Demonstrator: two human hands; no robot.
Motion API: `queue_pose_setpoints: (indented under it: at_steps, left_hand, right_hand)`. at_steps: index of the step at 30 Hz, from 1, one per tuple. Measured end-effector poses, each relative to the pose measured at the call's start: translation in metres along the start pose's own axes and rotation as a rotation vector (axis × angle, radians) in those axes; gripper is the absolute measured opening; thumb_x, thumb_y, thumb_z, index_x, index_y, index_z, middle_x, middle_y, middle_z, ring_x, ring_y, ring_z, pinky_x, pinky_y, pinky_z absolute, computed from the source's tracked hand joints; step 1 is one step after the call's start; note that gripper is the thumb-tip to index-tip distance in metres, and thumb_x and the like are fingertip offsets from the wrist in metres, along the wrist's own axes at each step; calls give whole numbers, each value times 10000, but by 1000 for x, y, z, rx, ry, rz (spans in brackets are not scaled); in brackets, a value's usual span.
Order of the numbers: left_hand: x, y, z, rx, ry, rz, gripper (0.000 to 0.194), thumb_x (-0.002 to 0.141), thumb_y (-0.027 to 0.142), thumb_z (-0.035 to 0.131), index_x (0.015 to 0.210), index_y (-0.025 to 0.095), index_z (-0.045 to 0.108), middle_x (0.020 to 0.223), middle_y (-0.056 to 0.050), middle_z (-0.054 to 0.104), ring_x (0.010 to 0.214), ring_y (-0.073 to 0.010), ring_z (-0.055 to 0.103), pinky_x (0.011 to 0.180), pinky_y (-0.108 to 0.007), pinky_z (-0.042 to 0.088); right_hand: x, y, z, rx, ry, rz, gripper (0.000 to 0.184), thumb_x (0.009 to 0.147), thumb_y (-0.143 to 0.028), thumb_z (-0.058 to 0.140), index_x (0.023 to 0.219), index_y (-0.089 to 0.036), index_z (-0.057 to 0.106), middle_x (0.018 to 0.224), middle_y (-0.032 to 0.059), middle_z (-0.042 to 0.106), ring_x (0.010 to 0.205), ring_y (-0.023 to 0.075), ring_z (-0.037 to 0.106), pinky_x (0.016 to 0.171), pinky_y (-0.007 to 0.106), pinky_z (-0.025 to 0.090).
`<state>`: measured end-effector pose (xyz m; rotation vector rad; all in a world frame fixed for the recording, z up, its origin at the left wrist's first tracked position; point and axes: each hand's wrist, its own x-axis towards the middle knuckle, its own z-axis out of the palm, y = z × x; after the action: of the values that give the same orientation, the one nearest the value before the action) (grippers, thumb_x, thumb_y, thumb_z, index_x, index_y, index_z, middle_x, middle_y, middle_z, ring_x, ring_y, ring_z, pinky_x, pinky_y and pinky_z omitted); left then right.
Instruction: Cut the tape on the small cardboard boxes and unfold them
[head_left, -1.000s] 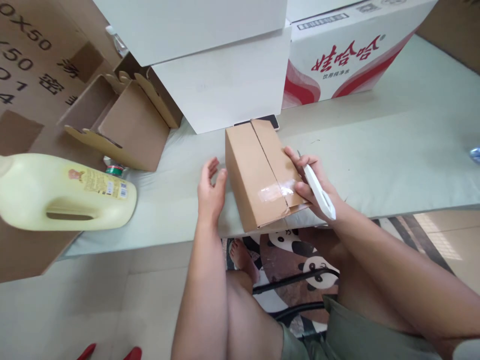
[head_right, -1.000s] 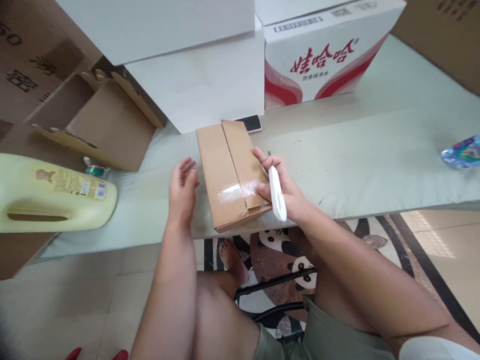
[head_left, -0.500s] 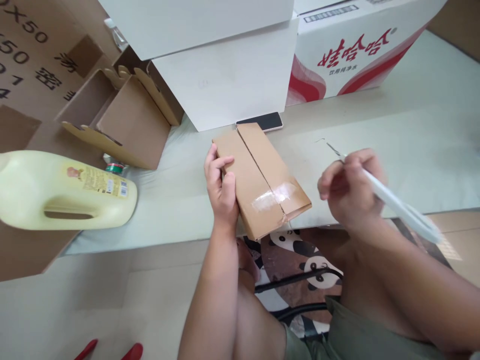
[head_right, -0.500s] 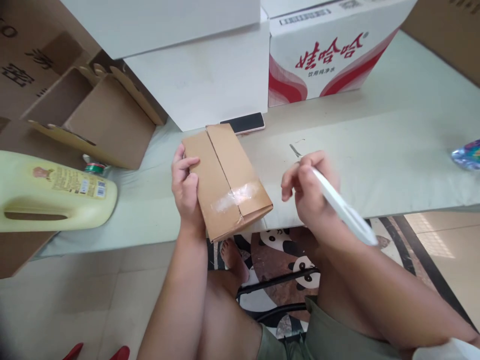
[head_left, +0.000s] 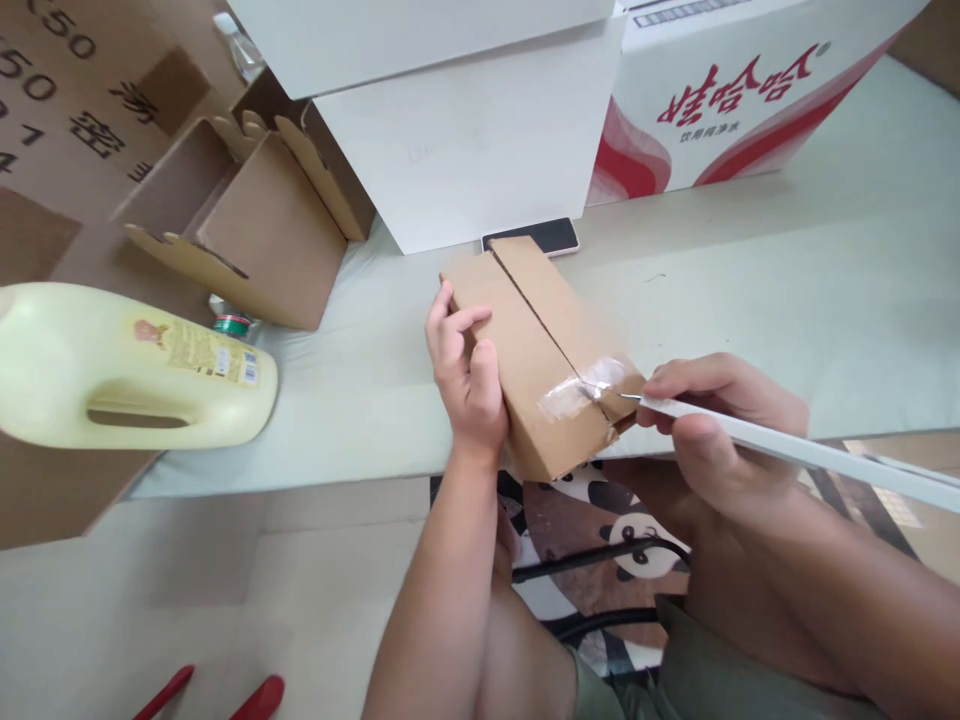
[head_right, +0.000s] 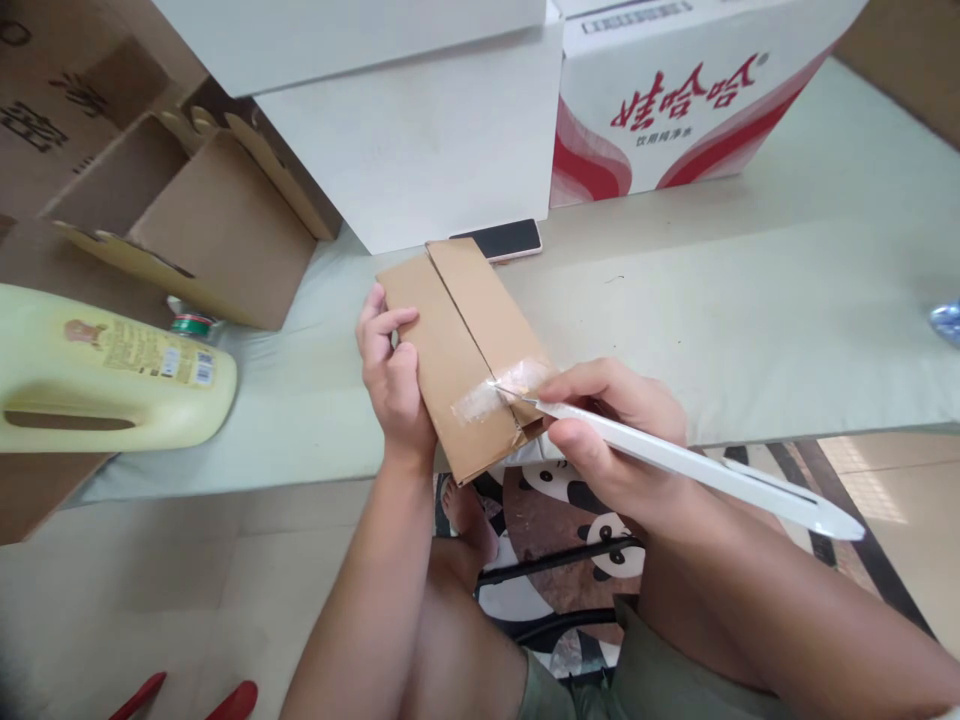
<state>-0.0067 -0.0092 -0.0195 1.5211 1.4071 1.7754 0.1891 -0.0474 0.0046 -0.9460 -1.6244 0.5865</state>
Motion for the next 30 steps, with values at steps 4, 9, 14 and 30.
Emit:
queue_pose_setpoints:
  at_steps: [4,9,14,30]
  left_hand:
    - [0,0,0,7,10,7,332,952,498,443,1027,223,614,1479,-97,461,1496,-299,272,1225,-491,207]
    - [0,-2,0,3,13,7,329,947,502,452,1024,230,621,1474,-93,466,1491,-297,282,1220,-482,214]
    - [0,-2,1,20,16,27,329,955,486,435,1018,218,615,1472,-109,462,1489,-303,283,1211,-485,221]
    - [2,-8,-14,185,-23,51,208,929,347,431,988,205,570,1444,-133,457,1431,-298,365,1161,-492,300]
  right_hand:
    - [5,-6,0,-110,-63,-48,64,840,-308,714,862,-276,664,600,-17,646,454,136,544,395,279,405]
    - [1,-5,0,-141,-31,-6,61,859,-239,675,854,-270,623,561,-47,620,435,125,543,390,264,406]
    - [5,-9,4,-220,26,-52,123,866,-238,659,769,-265,588,531,-48,591,417,116,510,399,270,375]
    - [16,-21,13,-198,-175,-129,217,833,-112,572,690,-241,472,549,-43,508,455,100,447,461,254,348]
